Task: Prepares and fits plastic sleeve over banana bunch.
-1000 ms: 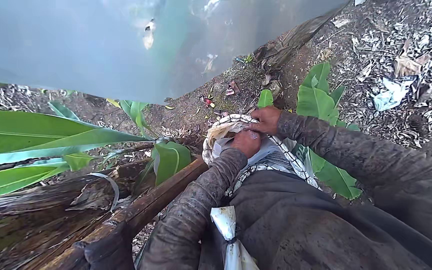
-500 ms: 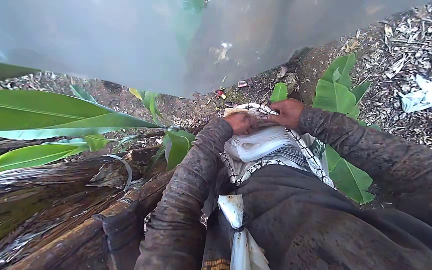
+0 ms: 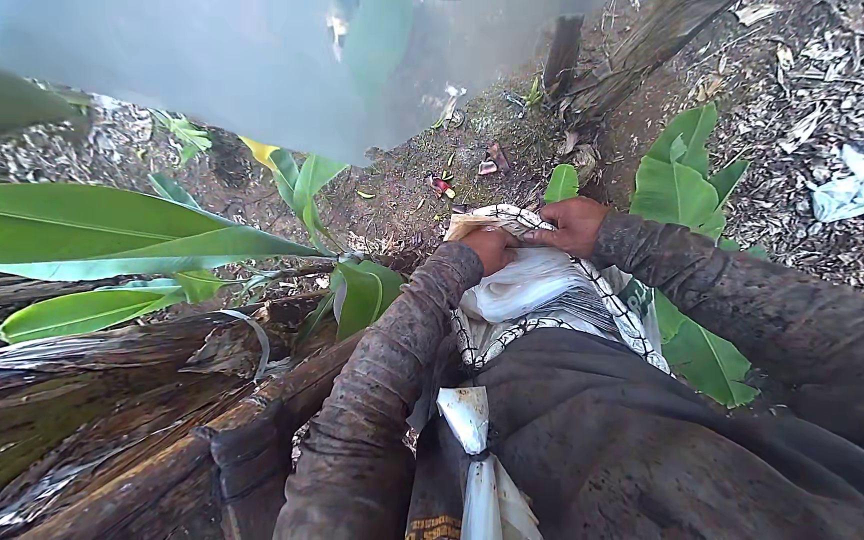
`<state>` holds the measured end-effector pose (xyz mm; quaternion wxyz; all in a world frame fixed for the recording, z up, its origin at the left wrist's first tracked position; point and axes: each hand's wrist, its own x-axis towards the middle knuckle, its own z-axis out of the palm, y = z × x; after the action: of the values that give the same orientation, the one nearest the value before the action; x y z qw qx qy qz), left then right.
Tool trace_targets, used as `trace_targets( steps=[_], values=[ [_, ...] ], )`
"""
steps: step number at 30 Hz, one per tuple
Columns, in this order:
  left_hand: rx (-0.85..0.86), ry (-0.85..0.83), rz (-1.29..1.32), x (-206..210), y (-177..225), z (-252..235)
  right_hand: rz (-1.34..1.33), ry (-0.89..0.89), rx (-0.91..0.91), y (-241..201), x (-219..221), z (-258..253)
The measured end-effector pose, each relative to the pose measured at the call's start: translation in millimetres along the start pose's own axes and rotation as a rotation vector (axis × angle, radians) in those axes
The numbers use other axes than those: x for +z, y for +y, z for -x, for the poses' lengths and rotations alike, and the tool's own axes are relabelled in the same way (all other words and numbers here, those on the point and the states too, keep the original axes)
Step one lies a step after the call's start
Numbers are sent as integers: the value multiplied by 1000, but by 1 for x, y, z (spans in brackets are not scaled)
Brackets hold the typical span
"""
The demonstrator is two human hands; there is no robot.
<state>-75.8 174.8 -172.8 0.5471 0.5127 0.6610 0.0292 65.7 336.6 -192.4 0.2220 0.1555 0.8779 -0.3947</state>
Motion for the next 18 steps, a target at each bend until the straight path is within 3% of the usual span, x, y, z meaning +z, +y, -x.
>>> trace_targets(
  steps=[6, 9, 14, 18],
  values=[
    [45, 139, 29, -11, -2, 16, -14, -24, -4, 1, -3, 2],
    [-47, 195, 29, -13, 14, 55, -27, -41, 21, 3, -7, 9],
    [-129, 231, -145, 53, 24, 106, -36, -66, 144, 8, -17, 22],
    [-138, 320, -86, 88, 14, 128, -29, -62, 193, 17, -17, 29]
  ],
)
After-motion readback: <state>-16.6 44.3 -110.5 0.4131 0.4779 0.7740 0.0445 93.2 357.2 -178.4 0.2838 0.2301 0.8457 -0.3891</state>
